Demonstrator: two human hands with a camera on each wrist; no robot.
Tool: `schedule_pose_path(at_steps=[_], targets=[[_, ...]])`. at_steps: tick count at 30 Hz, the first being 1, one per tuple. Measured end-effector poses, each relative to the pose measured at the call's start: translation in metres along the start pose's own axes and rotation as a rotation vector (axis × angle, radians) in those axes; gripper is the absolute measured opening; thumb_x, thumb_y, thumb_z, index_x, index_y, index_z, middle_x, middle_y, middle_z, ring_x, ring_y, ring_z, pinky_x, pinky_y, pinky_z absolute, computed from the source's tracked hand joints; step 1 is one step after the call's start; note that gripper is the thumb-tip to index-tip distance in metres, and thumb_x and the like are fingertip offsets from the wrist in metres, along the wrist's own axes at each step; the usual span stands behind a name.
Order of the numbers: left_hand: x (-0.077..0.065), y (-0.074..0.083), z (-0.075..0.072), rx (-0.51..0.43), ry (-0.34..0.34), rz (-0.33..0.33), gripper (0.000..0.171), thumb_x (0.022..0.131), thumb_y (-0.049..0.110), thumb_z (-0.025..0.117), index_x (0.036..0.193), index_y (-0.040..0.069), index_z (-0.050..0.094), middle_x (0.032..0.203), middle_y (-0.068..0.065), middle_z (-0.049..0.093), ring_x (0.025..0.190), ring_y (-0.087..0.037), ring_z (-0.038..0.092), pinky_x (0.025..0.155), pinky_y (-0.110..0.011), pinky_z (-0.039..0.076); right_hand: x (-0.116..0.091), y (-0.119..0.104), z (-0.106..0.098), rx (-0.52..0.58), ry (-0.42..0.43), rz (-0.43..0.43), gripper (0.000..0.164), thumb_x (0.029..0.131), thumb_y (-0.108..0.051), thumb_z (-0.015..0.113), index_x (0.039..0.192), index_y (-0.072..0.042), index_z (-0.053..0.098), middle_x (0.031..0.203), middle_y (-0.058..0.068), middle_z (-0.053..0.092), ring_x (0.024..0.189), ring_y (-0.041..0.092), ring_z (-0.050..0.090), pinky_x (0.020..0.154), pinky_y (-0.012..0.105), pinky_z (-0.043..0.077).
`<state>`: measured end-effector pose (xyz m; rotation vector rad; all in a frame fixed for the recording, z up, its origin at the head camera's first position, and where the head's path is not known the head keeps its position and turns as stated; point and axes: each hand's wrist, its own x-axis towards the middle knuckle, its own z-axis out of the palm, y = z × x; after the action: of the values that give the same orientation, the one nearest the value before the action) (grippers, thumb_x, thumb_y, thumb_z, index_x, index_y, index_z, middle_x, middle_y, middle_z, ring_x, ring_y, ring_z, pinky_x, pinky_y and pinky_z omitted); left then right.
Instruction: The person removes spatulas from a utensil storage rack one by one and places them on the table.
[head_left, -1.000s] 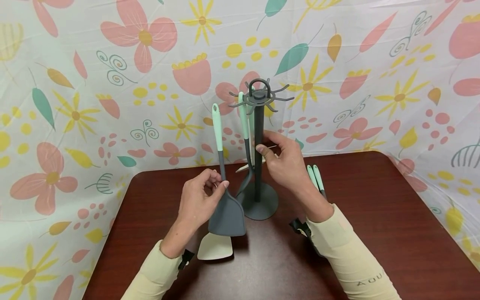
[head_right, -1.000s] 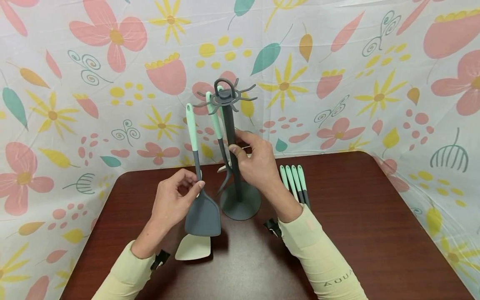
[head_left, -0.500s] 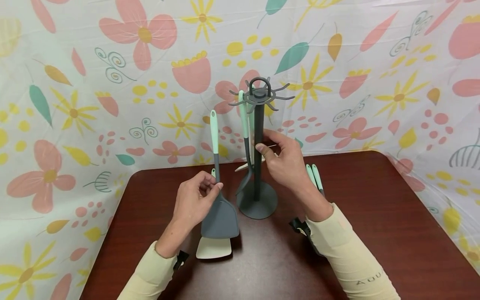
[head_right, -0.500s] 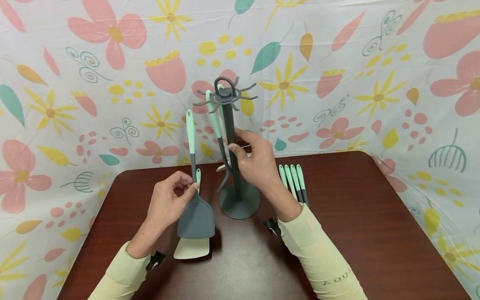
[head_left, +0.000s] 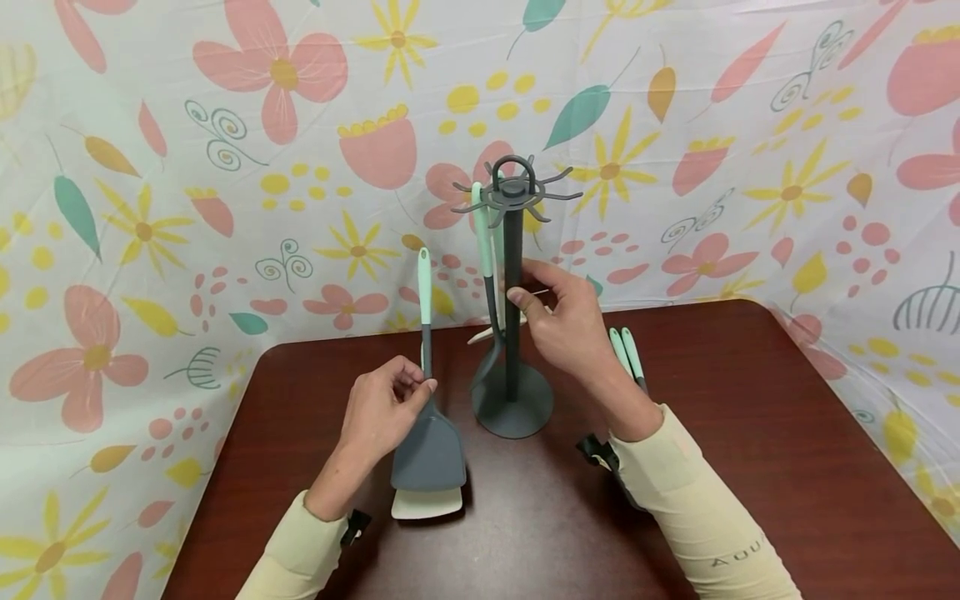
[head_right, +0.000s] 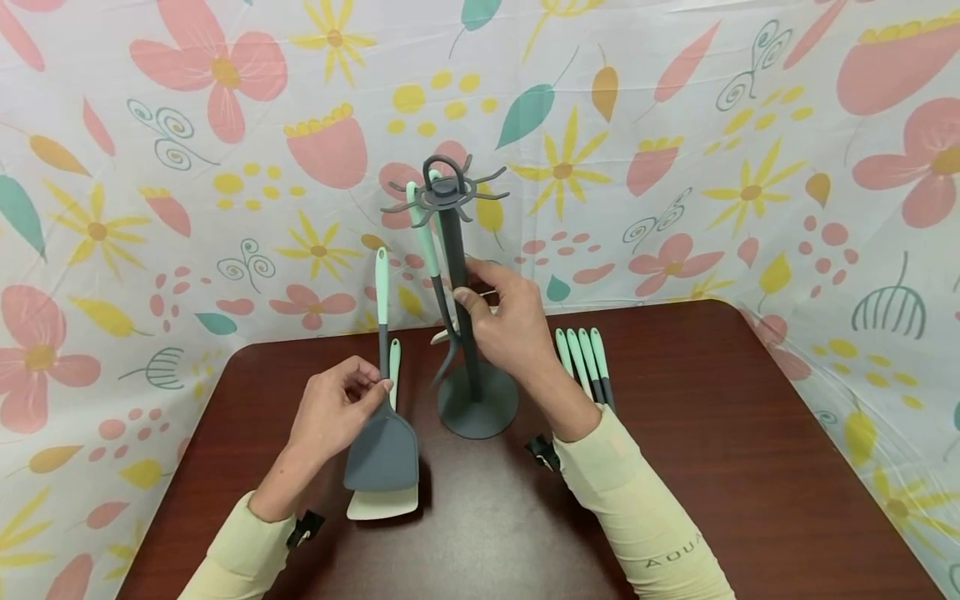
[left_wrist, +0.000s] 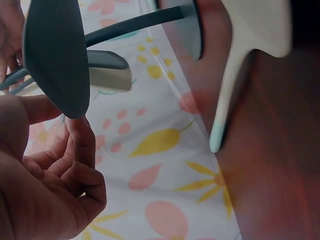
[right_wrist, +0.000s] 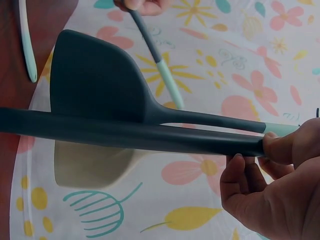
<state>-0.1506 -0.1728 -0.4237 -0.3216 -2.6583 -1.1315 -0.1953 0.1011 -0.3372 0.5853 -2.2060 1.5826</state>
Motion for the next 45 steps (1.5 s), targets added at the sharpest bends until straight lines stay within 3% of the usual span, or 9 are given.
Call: schedule_pose_path(at_steps=[27,45], targets=[[-0.015,-0.043,0.006,0.094,-0.101,-0.171,0.014,0.097,0.029,0.08,0.092,0.018,0.072,0.076,0.008,0.067,0.068,-0.011,0.059,0.062,-0.032,0.047,0.0,0.001,0.001,-0.004,-0.005,-0.004,0.022,0.104,-0.008,0.069,0.125,-0.009,0.076,0.106,0.012,0.077,0.093,0.014,0.069,0.079,0.037,0.057],[-0.023,-0.068,0.015,0.13,-0.167,-0.248,0.016,0.097,0.032,0.08,0.09,0.019,0.073,0.077,0.006,0.066,0.062,-0.013,0.055,0.06,-0.033,0.044,0.0,-0.001,0.001,-0.005,-0.003,-0.011,0.023,0.104,-0.007,0.069,0.125,-0.009,0.076,0.106,0.011,0.077,0.093,0.015,0.069,0.076,0.027,0.054]])
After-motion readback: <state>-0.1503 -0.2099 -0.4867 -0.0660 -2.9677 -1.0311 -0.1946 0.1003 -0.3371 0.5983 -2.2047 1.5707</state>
